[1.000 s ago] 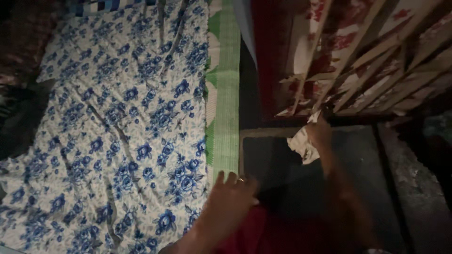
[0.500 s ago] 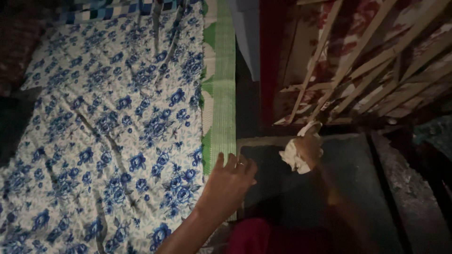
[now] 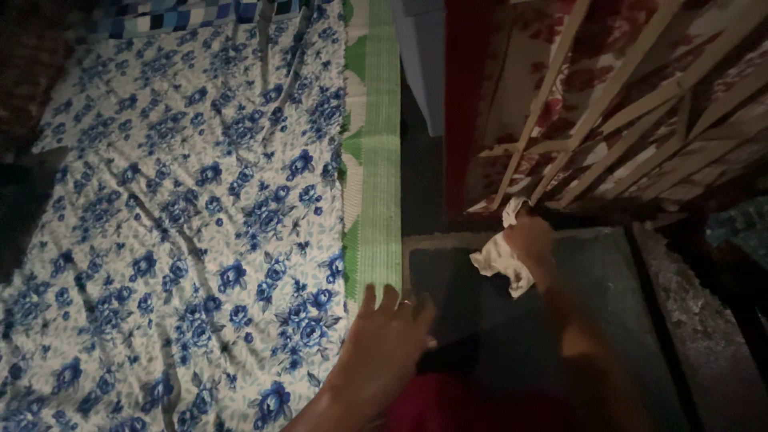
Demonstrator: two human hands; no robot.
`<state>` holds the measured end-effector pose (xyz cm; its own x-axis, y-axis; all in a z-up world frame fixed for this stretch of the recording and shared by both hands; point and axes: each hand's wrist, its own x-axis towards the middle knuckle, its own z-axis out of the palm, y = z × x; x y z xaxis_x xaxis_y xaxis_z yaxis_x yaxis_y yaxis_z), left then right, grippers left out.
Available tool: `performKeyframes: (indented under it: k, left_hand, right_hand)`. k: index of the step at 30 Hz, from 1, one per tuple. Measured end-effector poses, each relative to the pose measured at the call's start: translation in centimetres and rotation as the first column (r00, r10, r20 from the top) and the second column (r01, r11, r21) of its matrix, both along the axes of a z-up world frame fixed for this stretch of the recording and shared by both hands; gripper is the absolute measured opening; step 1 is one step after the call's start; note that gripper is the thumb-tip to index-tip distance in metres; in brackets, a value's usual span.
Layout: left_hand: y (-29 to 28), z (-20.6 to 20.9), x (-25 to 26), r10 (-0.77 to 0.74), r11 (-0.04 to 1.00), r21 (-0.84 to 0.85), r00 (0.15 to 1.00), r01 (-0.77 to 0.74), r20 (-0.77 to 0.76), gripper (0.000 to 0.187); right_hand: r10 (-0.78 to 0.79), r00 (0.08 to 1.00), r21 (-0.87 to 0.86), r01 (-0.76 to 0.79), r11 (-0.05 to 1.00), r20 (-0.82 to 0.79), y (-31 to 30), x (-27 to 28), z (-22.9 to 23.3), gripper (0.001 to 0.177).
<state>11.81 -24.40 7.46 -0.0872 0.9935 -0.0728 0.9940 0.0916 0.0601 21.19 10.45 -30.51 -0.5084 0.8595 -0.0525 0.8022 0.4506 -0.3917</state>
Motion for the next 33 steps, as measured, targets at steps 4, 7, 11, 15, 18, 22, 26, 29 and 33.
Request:
performKeyframes:
  k: [4,7,11,15,18,22,26,29,33]
  left_hand:
    - [-0.5,0.1,0.2,0.035,0.999,-0.029,0.999,-0.034,0.026,0.051]
    - [-0.1,-0.2,0.9,-0.018,0.999,-0.051,0.999,0.017,-0.026,0.056]
    - [-0.3,-0.1,1.3,-0.024,0.999,-0.034,0.999,0.025,0.038,0.057]
    - [-0.8,0.1,1.4,0.004,0.999,-0.037,0.998,-0.002,0.059,0.056]
    - [-1.1,0.3,1.5,0.015,0.995,-0.101,0.998,-0.008,0.068,0.057]
    - [-0.7,0.4,2.1,-0.007,0.999,-0.043,0.992,0.012,0.130,0.058]
    - [-1.1,0.6,2.5,-0.043,0.997,-0.065,0.994,0.049,0.098,0.059]
    - [-1.7,0.8,2.3,-0.017,0.993,-0.116,0.991,0.032,0.131,0.058]
    - [-1.8,0.9,2.5,-0.026,0.998,-0.052,0.991,0.033,0.131,0.059]
  right_hand:
    - [0.052,0.998,-0.157,-0.044,0.987,0.041,0.8,-1.6,-1.3,0.040]
    - [0.063,0.998,-0.415,-0.064,0.908,-0.016,0.2,-3.3,-0.3,0.046]
    - [0.084,0.996,-0.384,-0.078,0.920,0.001,-0.3,0.2,1.2,0.066]
    - [0.092,0.991,-0.005,-0.092,0.996,0.097,-1.3,2.2,1.0,0.055]
    - [0.101,0.995,-0.051,-0.100,0.994,0.016,-3.7,0.7,0.4,0.050]
    - [0.194,0.980,-0.142,-0.199,0.970,-0.053,-6.8,-2.6,0.3,0.045]
    - [0.260,0.964,-0.151,-0.264,0.953,-0.051,-8.4,-3.4,2.0,0.042]
    - [0.157,0.984,-0.071,-0.164,0.984,-0.089,-8.0,-3.3,3.7,0.041]
    - [0.196,0.980,0.021,-0.195,0.981,-0.039,-5.9,-3.4,4.8,0.031]
